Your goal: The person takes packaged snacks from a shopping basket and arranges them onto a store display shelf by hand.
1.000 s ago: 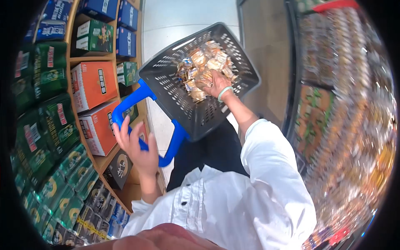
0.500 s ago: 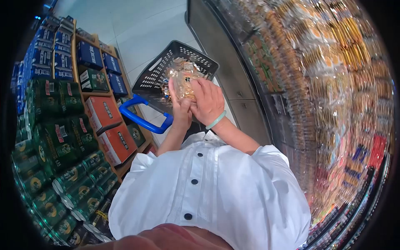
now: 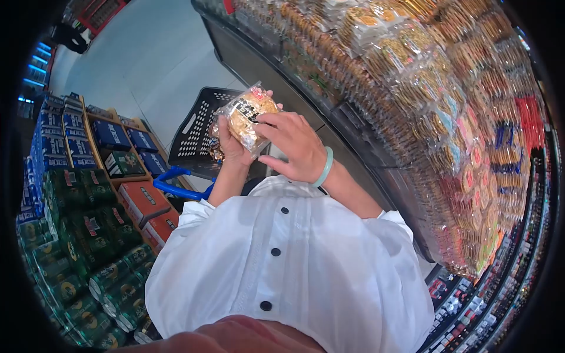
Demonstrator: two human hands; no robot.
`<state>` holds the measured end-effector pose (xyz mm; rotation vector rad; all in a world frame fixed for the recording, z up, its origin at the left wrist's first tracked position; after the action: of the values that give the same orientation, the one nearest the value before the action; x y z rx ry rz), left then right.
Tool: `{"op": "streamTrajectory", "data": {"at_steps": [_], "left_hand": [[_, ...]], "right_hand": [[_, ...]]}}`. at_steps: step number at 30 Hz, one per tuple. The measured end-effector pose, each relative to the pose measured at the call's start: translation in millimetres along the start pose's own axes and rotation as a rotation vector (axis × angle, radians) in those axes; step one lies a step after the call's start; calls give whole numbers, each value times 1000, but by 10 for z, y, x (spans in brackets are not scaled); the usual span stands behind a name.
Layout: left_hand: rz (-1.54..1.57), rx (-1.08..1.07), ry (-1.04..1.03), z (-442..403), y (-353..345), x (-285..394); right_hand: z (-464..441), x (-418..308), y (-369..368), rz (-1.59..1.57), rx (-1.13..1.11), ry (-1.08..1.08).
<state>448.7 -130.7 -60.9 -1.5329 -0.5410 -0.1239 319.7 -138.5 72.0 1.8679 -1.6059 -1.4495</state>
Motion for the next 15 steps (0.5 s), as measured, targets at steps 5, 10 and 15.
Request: {"op": "streamTrajectory", "data": {"at_steps": [5, 10, 15], "left_hand": [[7, 29, 47, 21, -285, -230], [-74, 21, -40, 43, -495, -441], [-169, -88, 3, 89, -890, -681]], "right_hand": [[147, 69, 500, 78, 223, -139], [293, 159, 584, 195, 218, -360], [481, 191, 762, 236, 168, -494]]}}
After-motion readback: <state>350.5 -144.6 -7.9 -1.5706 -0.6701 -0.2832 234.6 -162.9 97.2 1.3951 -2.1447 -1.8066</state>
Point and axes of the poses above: each hand's wrist, its own z-axis away from the middle knuckle, its own y-axis out of the back of the hand, x = y × z, the point moved 5 cm from there along -z, towards the middle knuckle, and after that the axes turned 2 degrees about -y, right-handed, at the moved point
